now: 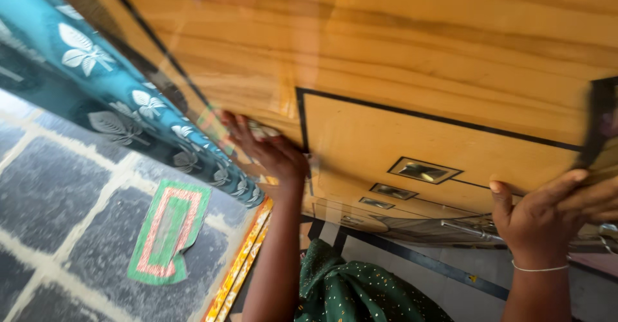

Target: The person wipes the surface and metal latch of a wooden door using a small cloth. They clean the door panel and the latch area repeatedly, then open the door to continue wiping the latch mechanism.

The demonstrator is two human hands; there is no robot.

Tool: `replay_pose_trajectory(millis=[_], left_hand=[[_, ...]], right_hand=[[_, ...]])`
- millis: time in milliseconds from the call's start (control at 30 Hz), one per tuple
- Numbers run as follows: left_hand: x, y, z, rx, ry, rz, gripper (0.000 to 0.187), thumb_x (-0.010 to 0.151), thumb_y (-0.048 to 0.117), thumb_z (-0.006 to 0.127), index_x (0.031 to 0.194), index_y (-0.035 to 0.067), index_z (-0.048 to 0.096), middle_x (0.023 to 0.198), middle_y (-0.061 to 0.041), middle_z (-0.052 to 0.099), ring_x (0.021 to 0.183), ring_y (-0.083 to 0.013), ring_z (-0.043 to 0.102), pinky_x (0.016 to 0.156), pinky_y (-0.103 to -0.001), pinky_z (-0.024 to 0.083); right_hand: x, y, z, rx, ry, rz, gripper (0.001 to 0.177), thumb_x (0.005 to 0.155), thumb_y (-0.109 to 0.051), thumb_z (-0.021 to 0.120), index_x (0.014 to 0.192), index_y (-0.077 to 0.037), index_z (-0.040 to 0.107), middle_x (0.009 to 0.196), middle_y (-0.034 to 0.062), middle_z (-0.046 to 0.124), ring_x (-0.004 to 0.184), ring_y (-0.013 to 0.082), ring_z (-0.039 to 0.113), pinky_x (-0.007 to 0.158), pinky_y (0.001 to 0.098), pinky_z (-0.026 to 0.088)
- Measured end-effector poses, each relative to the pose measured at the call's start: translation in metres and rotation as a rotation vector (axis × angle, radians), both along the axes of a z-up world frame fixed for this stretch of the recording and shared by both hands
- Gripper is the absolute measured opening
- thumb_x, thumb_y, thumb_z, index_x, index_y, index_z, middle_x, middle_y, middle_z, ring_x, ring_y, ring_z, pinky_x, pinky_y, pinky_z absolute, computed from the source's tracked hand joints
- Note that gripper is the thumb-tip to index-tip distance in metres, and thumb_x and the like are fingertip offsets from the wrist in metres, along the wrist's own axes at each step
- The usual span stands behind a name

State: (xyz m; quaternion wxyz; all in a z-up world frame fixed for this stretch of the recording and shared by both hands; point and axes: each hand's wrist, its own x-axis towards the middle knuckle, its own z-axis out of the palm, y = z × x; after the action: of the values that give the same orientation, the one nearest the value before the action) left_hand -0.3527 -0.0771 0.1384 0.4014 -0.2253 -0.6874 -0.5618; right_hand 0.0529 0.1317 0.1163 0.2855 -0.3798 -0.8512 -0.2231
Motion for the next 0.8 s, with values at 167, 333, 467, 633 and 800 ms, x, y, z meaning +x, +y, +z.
replay_pose_trajectory(millis=[167, 333, 467, 633, 800], left_hand=[[0.049, 0.021, -0.041, -0.023, 0.000, -0.205, 0.059, 0.113, 0.021, 0.034, 0.168, 0.009, 0.015, 0.176, -0.019, 0.013, 0.167, -0.0393, 0.010, 0.136, -0.057, 0.009], [0.073, 0.037, -0.044, -0.369, 0.386, -0.297, 0.063, 0.117, 0.024, 0.044, 0.169, 0.006, 0.014, 0.175, -0.023, 0.007, 0.164, -0.0372, 0.005, 0.132, -0.057, 0.002], [0.045, 0.030, -0.027, -0.593, 0.620, -0.176, 0.062, 0.117, 0.042, 0.045, 0.170, 0.017, 0.023, 0.178, -0.010, 0.010, 0.166, -0.0265, 0.003, 0.132, -0.057, -0.010], [0.007, 0.003, 0.007, -0.689, 0.526, -0.117, 0.049, 0.116, 0.042, 0.039, 0.163, 0.029, 0.034, 0.173, 0.001, 0.020, 0.163, -0.0252, 0.011, 0.129, -0.063, -0.010], [-0.051, -0.018, 0.041, -0.442, 0.512, -0.069, 0.056, 0.113, 0.048, 0.034, 0.164, 0.024, 0.031, 0.172, 0.001, 0.027, 0.162, -0.0257, 0.015, 0.132, -0.064, -0.005]], right_hand=[[-0.006, -0.005, 0.002, 0.013, -0.005, -0.031, 0.112, 0.110, -0.071, 0.046, 0.162, 0.008, -0.015, 0.159, 0.0448, 0.012, 0.150, 0.0562, 0.023, 0.117, 0.0643, 0.025], [-0.007, -0.005, 0.004, 0.089, -0.035, -0.012, 0.107, 0.111, -0.063, 0.046, 0.157, 0.022, 0.002, 0.133, 0.0371, 0.046, 0.109, 0.0436, 0.056, 0.086, 0.0492, 0.047], [-0.002, 0.002, -0.007, 0.143, -0.047, -0.011, 0.106, 0.111, -0.061, 0.049, 0.158, 0.023, 0.005, 0.127, 0.0348, 0.052, 0.098, 0.0394, 0.061, 0.079, 0.0427, 0.053], [0.013, 0.015, -0.030, -0.018, -0.023, 0.008, 0.101, 0.112, -0.056, 0.054, 0.155, 0.027, 0.017, 0.099, 0.0248, 0.058, 0.078, 0.0380, 0.063, 0.067, 0.0393, 0.052], [0.030, 0.024, -0.057, -0.024, -0.028, -0.030, 0.061, 0.109, -0.052, 0.050, 0.116, 0.008, 0.042, 0.086, 0.0148, 0.056, 0.076, 0.0329, 0.063, 0.068, 0.0335, 0.051]])
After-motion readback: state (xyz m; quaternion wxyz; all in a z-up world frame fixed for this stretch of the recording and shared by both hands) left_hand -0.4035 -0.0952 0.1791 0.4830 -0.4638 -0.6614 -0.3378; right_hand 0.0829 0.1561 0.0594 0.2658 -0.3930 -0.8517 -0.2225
